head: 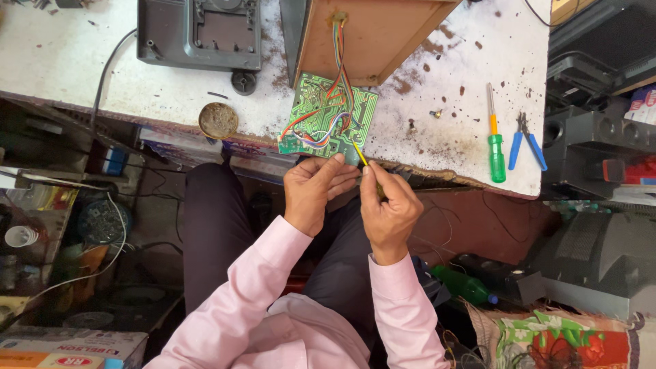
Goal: The person holds a green circuit board with attached wires and uses a soldering iron to apply heat to multiple points on the board. The person repositions the board and continues soldering different areas while seated at a cluttered workbench.
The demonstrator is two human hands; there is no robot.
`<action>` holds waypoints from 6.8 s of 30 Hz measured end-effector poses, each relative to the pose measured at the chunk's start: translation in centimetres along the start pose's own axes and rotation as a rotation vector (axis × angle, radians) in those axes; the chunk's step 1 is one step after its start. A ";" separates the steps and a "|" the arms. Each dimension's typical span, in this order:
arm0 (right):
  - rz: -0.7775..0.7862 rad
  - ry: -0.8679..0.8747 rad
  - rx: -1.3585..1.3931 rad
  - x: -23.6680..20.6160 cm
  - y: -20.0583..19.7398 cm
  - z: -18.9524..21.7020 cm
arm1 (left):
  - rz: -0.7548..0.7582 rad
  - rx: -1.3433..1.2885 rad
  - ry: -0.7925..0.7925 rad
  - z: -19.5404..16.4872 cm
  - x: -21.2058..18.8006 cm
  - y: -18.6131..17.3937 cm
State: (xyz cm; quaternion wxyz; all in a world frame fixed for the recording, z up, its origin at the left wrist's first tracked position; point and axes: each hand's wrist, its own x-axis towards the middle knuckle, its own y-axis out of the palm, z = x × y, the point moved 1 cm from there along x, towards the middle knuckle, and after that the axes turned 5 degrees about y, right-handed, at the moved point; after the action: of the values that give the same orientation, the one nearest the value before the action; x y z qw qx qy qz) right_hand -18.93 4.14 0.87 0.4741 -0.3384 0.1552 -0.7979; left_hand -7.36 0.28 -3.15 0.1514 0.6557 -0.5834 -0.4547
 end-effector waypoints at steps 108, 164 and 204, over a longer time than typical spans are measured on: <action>0.203 -0.340 0.135 -4.1 4.6 13.2 | -0.498 1.625 1.383 -27.8 -9.1 -15.7; 0.545 -0.023 0.383 3.9 26.7 23.7 | 0.044 1.084 0.801 -21.1 -10.3 -22.8; 0.352 0.656 1.397 0.1 0.8 5.4 | 0.433 0.490 0.101 -9.3 -9.2 -12.0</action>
State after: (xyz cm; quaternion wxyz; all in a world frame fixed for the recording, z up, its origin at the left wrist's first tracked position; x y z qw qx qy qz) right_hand -14.68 4.03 4.38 0.6259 0.3198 -0.1987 -0.6830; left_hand 8.21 8.78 -3.07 0.1108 0.5552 -0.7930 -0.2250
